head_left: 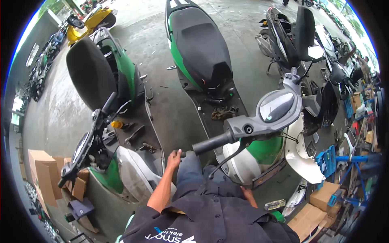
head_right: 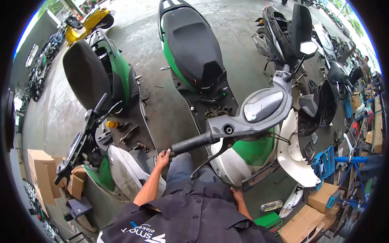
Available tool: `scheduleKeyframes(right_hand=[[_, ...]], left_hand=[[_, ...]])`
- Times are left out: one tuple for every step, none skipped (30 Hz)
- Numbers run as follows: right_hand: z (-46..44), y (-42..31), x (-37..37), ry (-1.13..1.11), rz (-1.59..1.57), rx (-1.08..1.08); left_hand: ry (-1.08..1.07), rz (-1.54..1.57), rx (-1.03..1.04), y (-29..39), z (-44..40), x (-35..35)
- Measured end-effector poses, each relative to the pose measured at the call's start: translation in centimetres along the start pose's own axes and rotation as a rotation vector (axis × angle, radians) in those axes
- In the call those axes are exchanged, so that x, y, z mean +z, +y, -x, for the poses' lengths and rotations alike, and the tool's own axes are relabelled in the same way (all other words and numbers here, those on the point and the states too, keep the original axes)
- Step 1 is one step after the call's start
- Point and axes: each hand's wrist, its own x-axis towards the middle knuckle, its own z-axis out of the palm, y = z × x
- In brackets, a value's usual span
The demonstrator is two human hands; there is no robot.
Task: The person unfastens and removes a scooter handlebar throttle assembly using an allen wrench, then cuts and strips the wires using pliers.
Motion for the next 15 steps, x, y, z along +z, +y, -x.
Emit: scheduleKeyframes(right_hand=[[1.2, -5.6, -1.0, -0.109, 0.122, 0.258], [1.1, -2.4, -0.2, -0.057, 0.05, 0.354], [0.7, 1.7, 0.6, 0.004, -0.027, 0.446], [0.2, 5.6, 1.4, 0.073, -0.104, 0.533], [2.0, 2.4, 2.3, 0.132, -0.219, 0.569], [3.9, 0.4, 3.3, 0.196, -0.334, 0.6], [5.9, -2.9, 4.4, 0.301, -0.534, 0.614], [8.1, -2.7, 7.0, 0.389, -0.568, 0.659], [9.4, -1.9, 8.9, 0.472, -0.591, 0.687], [11.8, -4.2, 11.6, 0.46, -0.28, 0.611], [14.8, -8.8, 15.0, 0.444, 0.039, 0.559], [16.1, -12.3, 16.8, 0.414, 0.017, 0.547], [16.8, -14.4, 18.2, 0.383, -0.013, 0.533], [17.4, -14.9, 19.4, 0.402, -0.027, 0.555], [17.9, -15.7, 20.6, 0.391, -0.048, 0.575]], left_hand=[[-0.044, 0.019, -0.017, 2.4, -2.4, -0.4], [-0.094, 0.032, -0.042, 4.3, -4.6, -0.5], [-0.13, 0.006, -0.04, 4.8, -7.1, 0.4], [-0.192, 0.122, -0.101, 4.8, -10.2, 1.8], [-0.26, 0.232, -0.166, 4.9, -13.1, 3.0], [-0.315, 0.2, -0.165, 5.4, -15.2, 3.7], [-0.347, 0.198, -0.125, 6.3, -17.2, 4.8], [-0.381, 0.212, -0.083, 7.7, -19.0, 6.4], [-0.428, 0.153, -0.052, 9.1, -20.9, 7.9], [-0.471, 0.095, -0.031, 9.9, -22.5, 9.1], [-0.552, 0.157, 0.027, 9.0, -25.8, 13.0], [-0.592, 0.211, 0.094, 8.2, -28.7, 15.9], [-0.728, 0.357, -0.11, 13.7, -27.0, 13.9], [-0.754, 0.338, -0.108, 14.8, -27.8, 14.5], [-0.756, 0.482, -0.216, 15.3, -28.3, 15.3]])
